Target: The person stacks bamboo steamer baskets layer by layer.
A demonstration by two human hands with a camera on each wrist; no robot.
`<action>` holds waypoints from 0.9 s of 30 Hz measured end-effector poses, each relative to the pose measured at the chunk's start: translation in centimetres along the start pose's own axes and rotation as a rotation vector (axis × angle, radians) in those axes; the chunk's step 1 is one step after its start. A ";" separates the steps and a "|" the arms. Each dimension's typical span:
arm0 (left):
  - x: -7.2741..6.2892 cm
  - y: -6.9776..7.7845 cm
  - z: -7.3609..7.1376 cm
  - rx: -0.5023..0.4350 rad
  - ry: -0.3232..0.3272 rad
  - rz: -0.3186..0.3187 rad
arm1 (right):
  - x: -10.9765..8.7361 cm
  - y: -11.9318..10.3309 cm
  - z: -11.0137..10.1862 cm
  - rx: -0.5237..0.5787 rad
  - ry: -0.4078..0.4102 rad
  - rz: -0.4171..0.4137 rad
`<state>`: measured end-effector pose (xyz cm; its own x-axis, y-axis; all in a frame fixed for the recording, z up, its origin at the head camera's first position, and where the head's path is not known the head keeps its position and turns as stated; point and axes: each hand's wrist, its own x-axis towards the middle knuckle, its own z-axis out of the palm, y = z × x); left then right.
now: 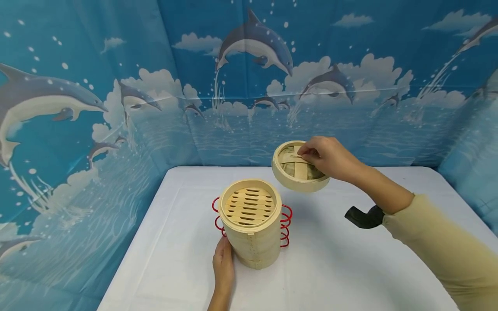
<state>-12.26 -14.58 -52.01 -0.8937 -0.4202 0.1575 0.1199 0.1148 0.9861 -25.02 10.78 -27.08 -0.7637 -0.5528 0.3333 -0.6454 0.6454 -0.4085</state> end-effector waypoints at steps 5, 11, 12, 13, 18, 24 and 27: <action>0.0 0.0 0.0 0.006 0.009 0.008 | 0.5 -3.7 -1.5 0.041 0.011 -0.026; 0.0 0.0 0.0 0.011 0.016 0.027 | 0.7 -6.8 -1.1 0.075 -0.027 -0.076; 0.0 0.0 -0.1 0.011 0.015 0.032 | 0.8 -7.1 -1.0 0.078 -0.035 -0.084; 0.0 0.0 -0.1 0.015 0.016 0.036 | 0.9 -7.4 -0.8 0.082 -0.043 -0.090; 0.0 -0.2 -0.1 0.020 0.013 0.035 | 1.4 -9.0 0.4 0.086 -0.081 -0.135; -0.1 -0.4 -0.1 0.032 0.016 0.060 | 2.0 -10.8 1.8 0.088 -0.156 -0.159; -0.1 -0.4 -0.1 0.033 0.013 0.069 | 2.1 -11.2 2.5 0.084 -0.180 -0.161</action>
<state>-12.21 -14.68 -52.44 -0.8780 -0.4221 0.2257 0.1662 0.1734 0.9707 -19.36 1.06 -23.95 -0.6319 -0.7348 0.2465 -0.7498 0.4992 -0.4343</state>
